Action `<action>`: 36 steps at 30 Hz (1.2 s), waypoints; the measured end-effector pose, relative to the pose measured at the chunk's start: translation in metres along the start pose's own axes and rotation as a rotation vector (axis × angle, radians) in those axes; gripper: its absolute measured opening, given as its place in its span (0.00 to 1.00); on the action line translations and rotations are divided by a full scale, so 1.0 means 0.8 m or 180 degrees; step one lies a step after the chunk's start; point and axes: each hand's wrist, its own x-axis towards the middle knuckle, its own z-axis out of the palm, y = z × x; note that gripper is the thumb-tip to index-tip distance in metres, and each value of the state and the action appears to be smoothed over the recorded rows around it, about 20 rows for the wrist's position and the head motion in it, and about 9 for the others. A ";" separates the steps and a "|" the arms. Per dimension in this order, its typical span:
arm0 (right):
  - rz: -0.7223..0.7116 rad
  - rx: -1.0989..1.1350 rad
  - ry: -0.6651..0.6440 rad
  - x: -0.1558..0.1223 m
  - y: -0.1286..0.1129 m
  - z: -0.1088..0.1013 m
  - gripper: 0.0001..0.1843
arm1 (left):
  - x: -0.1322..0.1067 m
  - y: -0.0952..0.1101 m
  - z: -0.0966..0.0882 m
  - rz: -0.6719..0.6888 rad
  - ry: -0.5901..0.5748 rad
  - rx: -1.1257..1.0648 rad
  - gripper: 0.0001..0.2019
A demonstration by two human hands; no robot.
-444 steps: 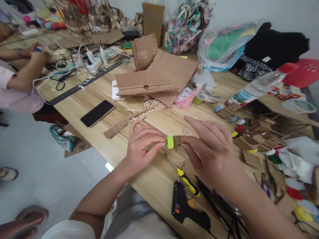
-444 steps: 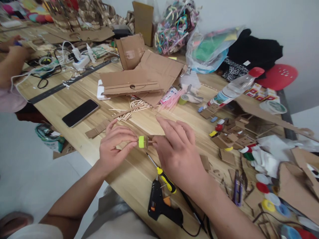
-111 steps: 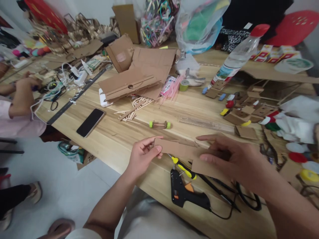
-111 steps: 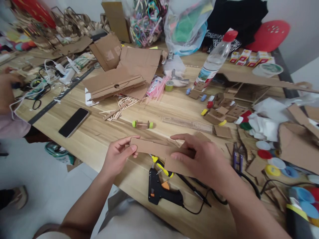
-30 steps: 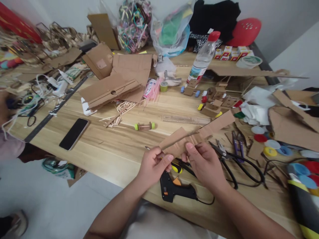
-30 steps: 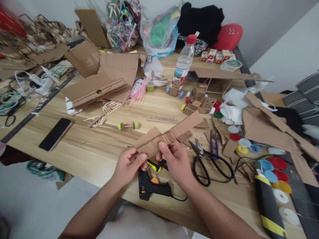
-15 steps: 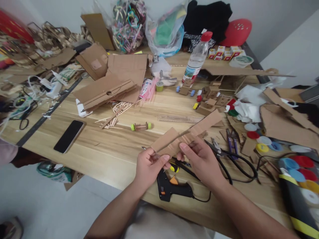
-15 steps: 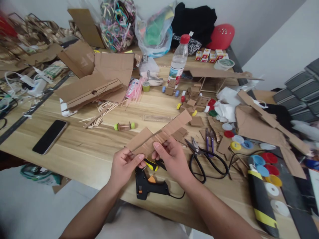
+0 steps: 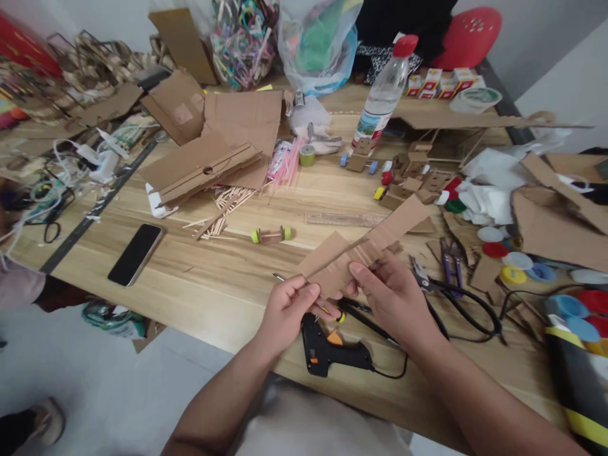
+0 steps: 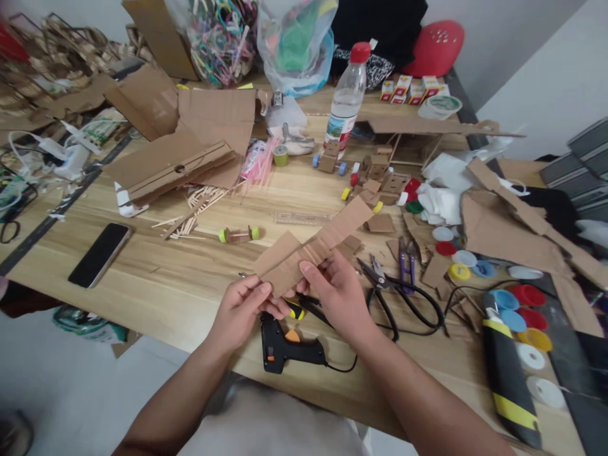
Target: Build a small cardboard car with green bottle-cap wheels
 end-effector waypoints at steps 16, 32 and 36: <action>-0.0069 -0.0032 0.0144 0.001 -0.004 0.004 0.21 | -0.002 -0.008 0.011 -0.0055 0.0126 -0.0004 0.30; -0.0398 0.0128 0.0362 0.000 0.010 0.005 0.20 | 0.002 -0.005 0.013 0.0037 0.0104 0.0061 0.30; -0.0512 0.0255 0.0338 -0.002 0.018 0.007 0.22 | 0.001 -0.004 0.011 0.0262 0.0223 0.0275 0.29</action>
